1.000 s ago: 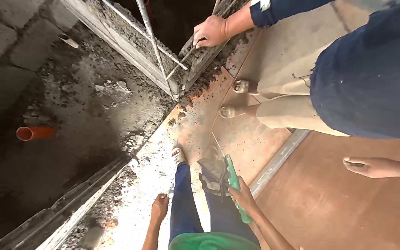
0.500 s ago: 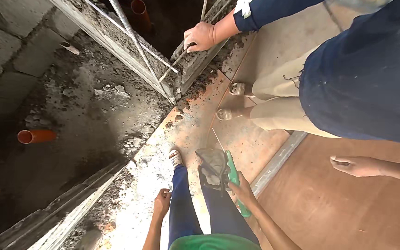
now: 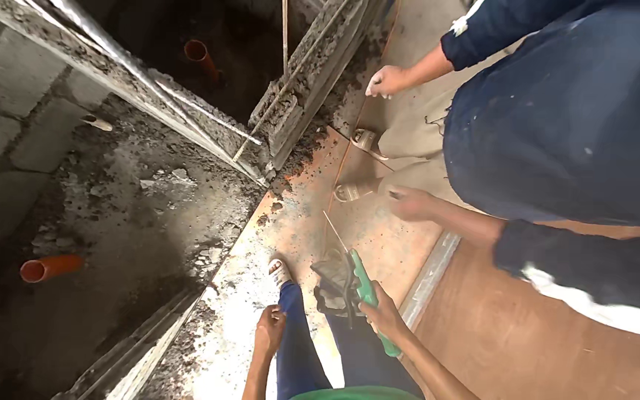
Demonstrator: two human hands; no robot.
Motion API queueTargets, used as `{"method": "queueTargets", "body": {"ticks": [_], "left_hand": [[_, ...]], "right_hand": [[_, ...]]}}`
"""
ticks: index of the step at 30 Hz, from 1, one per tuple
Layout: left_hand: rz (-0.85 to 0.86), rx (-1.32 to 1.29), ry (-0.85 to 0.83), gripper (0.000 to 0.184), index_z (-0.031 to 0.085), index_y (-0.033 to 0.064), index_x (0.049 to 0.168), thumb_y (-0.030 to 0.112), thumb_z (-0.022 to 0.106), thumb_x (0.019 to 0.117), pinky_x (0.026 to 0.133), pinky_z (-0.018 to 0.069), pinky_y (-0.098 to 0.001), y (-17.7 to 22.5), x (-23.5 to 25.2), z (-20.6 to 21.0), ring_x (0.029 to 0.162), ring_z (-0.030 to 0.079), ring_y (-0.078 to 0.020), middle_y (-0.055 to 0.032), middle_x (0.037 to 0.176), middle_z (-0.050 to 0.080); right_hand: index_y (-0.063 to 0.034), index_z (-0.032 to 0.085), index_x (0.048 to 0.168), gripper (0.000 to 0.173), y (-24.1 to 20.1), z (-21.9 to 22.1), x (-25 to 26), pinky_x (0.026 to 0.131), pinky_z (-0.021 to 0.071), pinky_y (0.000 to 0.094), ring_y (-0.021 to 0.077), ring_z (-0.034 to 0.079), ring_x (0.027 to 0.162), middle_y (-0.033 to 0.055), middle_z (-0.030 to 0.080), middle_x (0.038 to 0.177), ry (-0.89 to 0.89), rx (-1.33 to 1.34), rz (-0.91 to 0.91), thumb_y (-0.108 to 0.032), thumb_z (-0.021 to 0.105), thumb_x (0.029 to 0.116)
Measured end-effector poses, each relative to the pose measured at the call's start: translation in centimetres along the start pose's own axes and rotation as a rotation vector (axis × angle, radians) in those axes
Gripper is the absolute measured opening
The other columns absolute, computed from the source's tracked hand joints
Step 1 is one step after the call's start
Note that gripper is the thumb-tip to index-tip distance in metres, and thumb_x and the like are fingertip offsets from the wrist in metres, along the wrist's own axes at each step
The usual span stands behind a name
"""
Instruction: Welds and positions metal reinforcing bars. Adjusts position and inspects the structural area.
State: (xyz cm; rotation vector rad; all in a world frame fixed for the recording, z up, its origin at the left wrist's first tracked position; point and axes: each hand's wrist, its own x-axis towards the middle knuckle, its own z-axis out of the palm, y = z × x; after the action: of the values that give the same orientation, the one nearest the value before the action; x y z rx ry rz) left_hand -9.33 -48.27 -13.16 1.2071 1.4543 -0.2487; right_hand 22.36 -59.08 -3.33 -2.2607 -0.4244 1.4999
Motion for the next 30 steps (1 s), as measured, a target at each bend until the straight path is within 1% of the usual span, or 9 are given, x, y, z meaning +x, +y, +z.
{"method": "queueTargets", "body": {"ticks": [3,6,8,10,12,17,25,27,30], "left_hand": [[0.242,0.093,-0.155,0.074,0.048,0.012,0.151,0.037,0.077,0.0881,0.105,0.0529,-0.0477,4.9,-0.8,0.0,0.127,0.061,-0.0257,-0.0138,0.144,0.057],[0.441,0.219,-0.223,0.083,0.046,0.0249,0.154,0.047,0.081,0.0828,0.115,0.0454,-0.0475,9.1,-1.8,1.3,0.142,0.047,-0.0243,-0.0073,0.154,0.049],[0.552,0.233,-0.193,0.072,0.055,0.0249,0.147,0.045,0.082,0.0828,0.114,0.0457,-0.0467,10.4,-1.9,2.0,0.139,0.049,-0.0255,-0.0061,0.15,0.053],[0.602,0.241,-0.122,0.048,0.07,0.0226,0.128,0.04,0.081,0.0849,0.11,0.0485,-0.0446,10.9,-1.2,2.0,0.133,0.054,-0.0249,-0.0046,0.141,0.06],[0.605,0.255,-0.055,0.035,0.074,0.0243,0.118,0.035,0.079,0.0851,0.108,0.0497,-0.0439,10.8,-0.4,1.6,0.13,0.055,-0.0242,-0.0017,0.136,0.062],[0.602,0.291,0.034,0.031,0.072,0.0292,0.122,0.035,0.072,0.0911,0.105,0.0523,-0.0429,9.6,-0.4,-1.3,0.126,0.058,-0.0216,-0.0028,0.131,0.064],[0.457,0.205,0.279,0.029,0.073,0.0169,0.114,0.026,0.076,0.087,0.077,0.0608,-0.0403,12.0,-1.6,-3.2,0.093,0.067,-0.022,-0.0121,0.113,0.062],[0.425,0.124,0.3,0.029,0.07,0.0097,0.114,0.02,0.075,0.087,0.078,0.0605,-0.0425,13.3,-1.7,-3.3,0.093,0.067,-0.0237,-0.0137,0.111,0.063],[0.447,-0.077,0.283,0.045,0.058,0.0009,0.122,0.014,0.076,0.0831,0.09,0.0578,-0.0369,14.7,-1.6,-3.3,0.103,0.066,-0.0185,-0.0125,0.113,0.065]], "right_hand": [[-0.0085,0.05,0.141,0.062,-2.1,0.0,-0.6,0.061,0.0597,0.0423,0.0209,0.067,0.067,0.0118,0.068,0.095,0.005,0.028,-0.061,-0.026,0.07,0.0859],[-0.0087,0.052,0.139,0.06,-3.8,0.3,-0.8,0.064,0.0604,0.0418,0.0189,0.068,0.07,0.0091,0.069,0.094,0.009,0.036,-0.15,-0.029,0.069,0.0851],[-0.0096,0.053,0.138,0.059,-4.8,0.5,-0.7,0.066,0.0607,0.0418,0.0186,0.069,0.072,0.0085,0.069,0.094,-0.002,0.012,-0.173,-0.03,0.069,0.085],[-0.0098,0.053,0.138,0.058,-5.8,0.8,-0.6,0.068,0.0606,0.0425,0.019,0.069,0.074,0.009,0.07,0.096,-0.01,-0.007,-0.182,-0.031,0.069,0.0853],[-0.0105,0.054,0.137,0.057,-6.5,1.0,-0.4,0.068,0.0607,0.0423,0.0187,0.069,0.074,0.0087,0.07,0.096,0.0,-0.006,-0.194,-0.03,0.069,0.0858],[-0.0097,0.05,0.141,0.062,-8.4,1.9,-1.1,0.066,0.0617,0.0423,0.0199,0.07,0.071,0.0104,0.069,0.098,0.029,0.052,-0.149,-0.028,0.071,0.0862],[-0.0099,0.051,0.138,0.058,-11.4,3.9,-2.4,0.06,0.0608,0.0387,0.0178,0.067,0.064,0.0085,0.069,0.094,0.045,0.109,-0.144,-0.029,0.071,0.087],[-0.0098,0.051,0.139,0.059,-12.3,4.0,-2.5,0.06,0.0605,0.0383,0.0174,0.067,0.063,0.008,0.069,0.092,0.046,0.117,-0.149,-0.029,0.071,0.0867],[-0.0105,0.05,0.141,0.062,-14.0,3.6,-2.7,0.058,0.0595,0.0384,0.0171,0.066,0.063,0.0076,0.069,0.092,0.052,0.156,-0.154,-0.029,0.07,0.0859]]}}
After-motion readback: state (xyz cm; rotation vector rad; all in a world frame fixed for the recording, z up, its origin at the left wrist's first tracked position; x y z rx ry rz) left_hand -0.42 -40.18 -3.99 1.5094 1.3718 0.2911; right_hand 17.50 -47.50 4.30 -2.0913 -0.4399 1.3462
